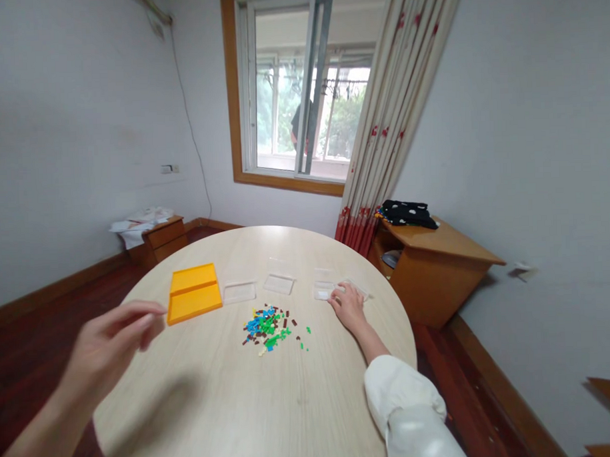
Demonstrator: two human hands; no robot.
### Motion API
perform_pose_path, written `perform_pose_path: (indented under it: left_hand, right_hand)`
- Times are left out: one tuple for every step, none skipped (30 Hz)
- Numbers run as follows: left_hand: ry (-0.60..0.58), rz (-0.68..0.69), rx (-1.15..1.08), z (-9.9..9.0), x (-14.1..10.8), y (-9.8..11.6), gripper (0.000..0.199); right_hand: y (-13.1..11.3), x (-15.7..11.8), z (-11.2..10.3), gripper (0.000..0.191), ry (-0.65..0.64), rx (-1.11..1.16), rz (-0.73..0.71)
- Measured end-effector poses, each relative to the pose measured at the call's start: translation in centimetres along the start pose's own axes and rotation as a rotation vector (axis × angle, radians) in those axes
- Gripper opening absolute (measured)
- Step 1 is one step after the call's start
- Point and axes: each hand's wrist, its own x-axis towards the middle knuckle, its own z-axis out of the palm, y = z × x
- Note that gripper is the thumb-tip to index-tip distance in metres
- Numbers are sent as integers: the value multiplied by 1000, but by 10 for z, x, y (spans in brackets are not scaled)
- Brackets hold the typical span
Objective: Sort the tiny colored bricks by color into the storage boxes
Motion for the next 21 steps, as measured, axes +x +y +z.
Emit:
perform_pose_path:
  left_hand:
    - [-37, -27, 5, 12, 9, -9, 27]
    - [-92, -63, 22, 26, 17, -20, 28]
    - [-126, -79, 47, 40, 25, -33, 30]
    - [-170, -80, 93, 54, 32, -47, 30]
    - [-194, -59, 161, 68, 38, -61, 30]
    - [-206, -16, 232, 80, 42, -74, 30]
    - [-219, 49, 289, 90, 46, -85, 29]
    - [-228, 110, 341, 98, 49, -95, 28]
    - [-248, 159, 385, 104, 51, -104, 28]
    - [-261, 200, 424, 109, 54, -110, 29]
    - [-267, 232, 458, 113, 57, -116, 29]
    - [-270, 251, 488, 116, 61, -120, 29]
    - [-274, 262, 511, 118, 65, -124, 29]
    - [-278, 265, 528, 121, 69, -128, 29]
    - [-284, 262, 542, 123, 73, -131, 29]
    - [-291, 257, 556, 125, 77, -133, 30]
    - [-297, 252, 572, 127, 80, -136, 31]
    - [-304, 248, 591, 129, 84, -138, 32]
    - [-313, 246, 612, 132, 86, -139, 33]
    - [-321, 245, 632, 134, 89, -141, 34]
    - [-328, 243, 648, 136, 90, -142, 34]
  right_hand:
    - [6, -3, -1, 20, -4, 14, -13]
    - [12, -5, -3, 20, -13, 39, -20]
    - [18, -8, -5, 20, -25, 68, -31]
    - [23, -10, -7, 20, -33, 90, -52]
    - [26, -13, -11, 22, -31, 107, -77]
    - [28, -14, -16, 23, -12, 118, -97]
    - [27, -16, -22, 23, 17, 126, -114]
    - [26, -18, -30, 24, 64, 134, -112]
    - [24, -21, -39, 25, 112, 147, -100]
    - [22, -24, -51, 25, 160, 157, -79]
    - [21, -29, -63, 25, 205, 170, -66]
    - [22, -36, -76, 25, 239, 182, -62]
    - [24, -44, -90, 25, 256, 174, -58]
    - [28, -54, -102, 26, 259, 149, -46]
    - [33, -65, -113, 26, 261, 118, -21]
    - [38, -76, -122, 27, 245, 89, 6]
    - [43, -85, -128, 27, 207, 65, 40]
    - [49, -93, -132, 27, 163, 43, 71]
    - [53, -98, -132, 26, 121, 19, 89]
    - [57, -101, -130, 26, 81, -9, 95]
    - [60, -101, -126, 25, 44, -45, 91]
